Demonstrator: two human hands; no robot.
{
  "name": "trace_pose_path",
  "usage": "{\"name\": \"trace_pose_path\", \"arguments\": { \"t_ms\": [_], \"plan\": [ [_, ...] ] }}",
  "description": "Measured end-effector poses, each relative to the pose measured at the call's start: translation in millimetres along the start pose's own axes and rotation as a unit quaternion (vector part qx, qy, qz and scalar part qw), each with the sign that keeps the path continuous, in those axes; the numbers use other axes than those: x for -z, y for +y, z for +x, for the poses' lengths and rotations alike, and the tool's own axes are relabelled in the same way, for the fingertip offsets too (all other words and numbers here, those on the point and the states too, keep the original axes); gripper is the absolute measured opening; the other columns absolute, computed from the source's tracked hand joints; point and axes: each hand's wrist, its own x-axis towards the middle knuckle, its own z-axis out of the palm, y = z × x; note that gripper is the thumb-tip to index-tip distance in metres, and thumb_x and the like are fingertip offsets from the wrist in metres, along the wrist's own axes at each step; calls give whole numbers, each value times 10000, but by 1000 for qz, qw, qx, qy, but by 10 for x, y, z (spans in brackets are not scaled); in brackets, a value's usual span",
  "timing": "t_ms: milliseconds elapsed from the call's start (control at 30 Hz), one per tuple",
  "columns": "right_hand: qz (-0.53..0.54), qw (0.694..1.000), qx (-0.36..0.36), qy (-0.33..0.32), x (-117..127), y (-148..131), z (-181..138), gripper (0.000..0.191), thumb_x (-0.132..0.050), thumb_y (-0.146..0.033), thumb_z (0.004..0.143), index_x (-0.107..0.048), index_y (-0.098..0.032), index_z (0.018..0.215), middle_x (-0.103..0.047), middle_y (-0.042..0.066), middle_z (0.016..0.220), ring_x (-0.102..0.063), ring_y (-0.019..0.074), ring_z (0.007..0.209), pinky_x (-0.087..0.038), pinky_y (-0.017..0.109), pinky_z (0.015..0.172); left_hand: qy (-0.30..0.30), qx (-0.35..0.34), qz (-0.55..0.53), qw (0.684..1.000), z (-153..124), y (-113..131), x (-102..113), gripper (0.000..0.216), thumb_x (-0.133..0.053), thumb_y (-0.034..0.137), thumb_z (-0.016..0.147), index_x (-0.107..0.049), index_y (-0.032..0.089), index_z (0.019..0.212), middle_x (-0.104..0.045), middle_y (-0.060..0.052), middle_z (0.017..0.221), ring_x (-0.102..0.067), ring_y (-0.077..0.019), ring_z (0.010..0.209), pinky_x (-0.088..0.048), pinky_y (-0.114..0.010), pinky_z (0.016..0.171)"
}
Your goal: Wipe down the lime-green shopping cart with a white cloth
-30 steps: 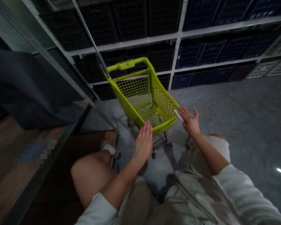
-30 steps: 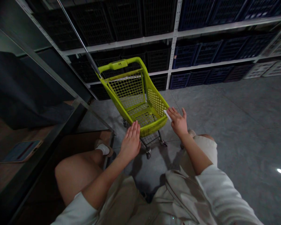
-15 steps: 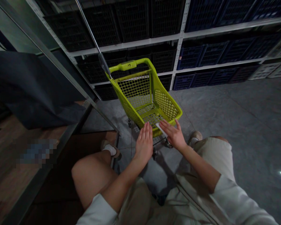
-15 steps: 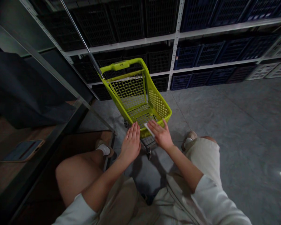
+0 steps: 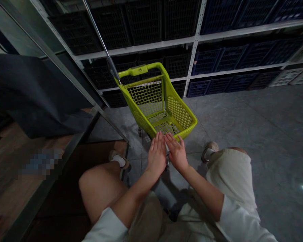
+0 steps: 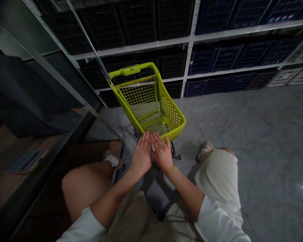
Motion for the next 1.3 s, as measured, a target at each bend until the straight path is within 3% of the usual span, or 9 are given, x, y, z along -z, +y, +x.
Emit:
{"name": "trace_pose_path", "arguments": {
  "t_ms": [100, 200, 367, 500, 700, 900, 1067, 1167, 1300],
  "plan": [
    [-8, 998, 62, -12, 63, 167, -9, 760, -405, -10, 791, -382, -217, 1523, -546, 88, 1492, -427, 198, 1443, -79, 492, 1237, -5, 3, 7, 1000, -1, -13, 33, 727, -462, 98, 867, -220, -48, 1537, -181, -255, 1648, -127, -306, 1553, -251, -458, 1247],
    [-39, 994, 100, -8, 215, 735, -23, 749, -388, -2, 803, -396, -247, 1510, -567, 74, 1474, -425, 198, 1445, -48, 526, 1229, -10, 4, 9, 1000, 1, -11, 59, 708, -453, 103, 879, -231, -48, 1534, -175, -244, 1652, -163, -311, 1546, -261, -449, 1244],
    [-102, 993, -14, 60, 366, 1490, -47, 785, -420, -10, 732, -445, -246, 1481, -585, 80, 1457, -434, 231, 1439, -80, 547, 1212, -3, -3, -4, 1000, 6, 12, 43, 716, -457, 103, 872, -227, -40, 1535, -174, -248, 1650, -151, -311, 1547, -265, -463, 1242],
    [-92, 989, -86, 84, 191, 1087, -72, 821, -418, -27, 715, -405, -219, 1513, -550, 110, 1486, -422, 238, 1448, -150, 531, 1204, 13, 3, -15, 1000, 5, 40, 11, 748, -469, 93, 846, -215, -37, 1538, -180, -254, 1647, -135, -306, 1550, -271, -474, 1240],
    [-10, 1000, 20, 15, -97, 15, -94, 793, -390, -35, 792, -313, -204, 1562, -514, 119, 1516, -431, 210, 1441, -172, 484, 1207, -3, 12, 1, 1000, -15, 22, 7, 747, -466, 89, 851, -217, -30, 1545, -170, -255, 1652, -98, -299, 1556, -249, -458, 1249],
    [-49, 994, 95, -8, 158, 665, -70, 708, -393, -28, 857, -369, -249, 1530, -566, 92, 1472, -449, 197, 1427, -105, 503, 1213, 3, 5, 9, 1000, -15, 2, 30, 720, -457, 100, 875, -220, -52, 1537, -176, -259, 1647, -124, -304, 1554, -248, -458, 1249],
    [-102, 994, -15, 35, 417, 1454, -25, 769, -425, -14, 744, -459, -254, 1474, -607, 82, 1432, -449, 240, 1428, -97, 563, 1197, 10, 1, -1, 1000, 7, 38, 13, 695, -442, 92, 876, -247, -29, 1532, -193, -249, 1645, -155, -303, 1546, -271, -462, 1239],
    [-95, 990, -89, 59, 379, 1386, -12, 762, -429, -27, 726, -482, -246, 1454, -601, 84, 1438, -418, 250, 1450, -118, 569, 1188, 5, -1, -5, 1000, 12, 57, 8, 705, -457, 94, 869, -247, -50, 1526, -185, -260, 1643, -157, -320, 1543, -263, -464, 1243],
    [-42, 993, -86, 63, 151, 704, -60, 791, -417, -32, 732, -425, -241, 1495, -551, 97, 1487, -411, 242, 1454, -105, 547, 1197, 19, 10, -8, 1000, -2, 54, -5, 732, -463, 74, 852, -226, -53, 1533, -185, -262, 1643, -134, -310, 1549, -267, -469, 1243]
  ]
}}
